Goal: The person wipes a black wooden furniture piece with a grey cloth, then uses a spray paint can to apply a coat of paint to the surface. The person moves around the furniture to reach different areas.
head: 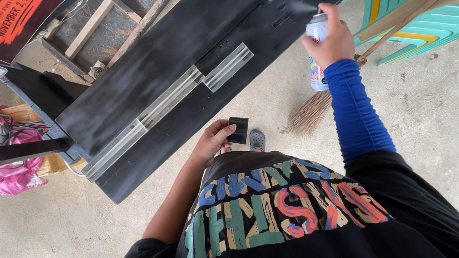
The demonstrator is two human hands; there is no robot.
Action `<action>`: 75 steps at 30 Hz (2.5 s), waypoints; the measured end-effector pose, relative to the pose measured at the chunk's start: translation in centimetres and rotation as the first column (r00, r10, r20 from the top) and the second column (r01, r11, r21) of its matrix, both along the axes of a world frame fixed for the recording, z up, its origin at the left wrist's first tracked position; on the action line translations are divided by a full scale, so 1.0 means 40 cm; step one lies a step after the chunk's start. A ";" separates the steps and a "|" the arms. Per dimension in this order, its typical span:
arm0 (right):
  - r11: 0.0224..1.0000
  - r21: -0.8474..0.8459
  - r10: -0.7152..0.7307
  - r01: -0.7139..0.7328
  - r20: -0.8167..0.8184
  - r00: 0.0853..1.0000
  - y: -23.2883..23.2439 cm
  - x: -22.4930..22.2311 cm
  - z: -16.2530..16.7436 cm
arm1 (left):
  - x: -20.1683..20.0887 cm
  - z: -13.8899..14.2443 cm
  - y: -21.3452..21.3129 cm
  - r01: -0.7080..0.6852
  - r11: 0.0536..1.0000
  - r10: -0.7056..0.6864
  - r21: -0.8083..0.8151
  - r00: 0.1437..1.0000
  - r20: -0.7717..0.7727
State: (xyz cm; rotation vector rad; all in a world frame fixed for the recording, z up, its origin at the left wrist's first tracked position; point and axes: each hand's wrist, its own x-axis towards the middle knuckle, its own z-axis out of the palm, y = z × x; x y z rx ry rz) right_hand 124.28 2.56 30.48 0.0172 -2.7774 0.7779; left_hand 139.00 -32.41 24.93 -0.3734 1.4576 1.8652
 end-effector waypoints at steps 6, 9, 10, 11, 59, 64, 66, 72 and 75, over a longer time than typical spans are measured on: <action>0.978 -0.055 0.202 -0.203 -0.015 0.979 -0.007 -0.007 0.015 | -0.002 0.005 -0.001 0.000 1.000 0.000 0.010 1.000 0.017; 0.993 -0.025 0.111 -0.112 -0.026 0.993 -0.009 -0.037 0.028 | -0.001 0.005 0.006 -0.001 1.000 0.001 0.012 1.000 0.007; 0.997 0.011 0.073 -0.073 -0.012 0.997 -0.015 -0.045 0.030 | 0.000 0.005 0.009 -0.002 1.000 0.002 0.006 1.000 0.009; 0.998 0.048 0.031 -0.031 0.002 1.000 -0.026 -0.047 0.031 | 0.002 0.005 0.013 0.002 1.000 -0.002 0.001 1.000 0.013; 0.987 0.005 0.159 -0.159 -0.004 0.987 0.084 -0.270 0.024 | -0.111 -0.016 0.146 -0.041 0.998 0.037 0.056 0.996 0.075; 0.986 0.045 0.159 -0.163 0.080 0.984 0.049 -0.266 0.011 | -0.117 -0.007 0.167 -0.034 0.999 0.033 0.037 0.999 0.032; 0.993 0.055 0.104 -0.106 0.048 0.993 0.102 -0.284 0.009 | -0.109 -0.005 0.165 -0.038 0.999 0.037 0.024 0.999 0.030; 0.998 0.055 0.002 0.005 -0.136 0.991 0.292 -0.280 0.021 | -0.076 -0.002 0.150 -0.074 0.997 0.072 0.034 0.996 0.056; 0.997 0.061 0.049 -0.044 -0.080 0.996 0.249 -0.197 0.004 | -0.069 0.003 0.156 -0.087 0.994 0.082 0.062 0.993 0.088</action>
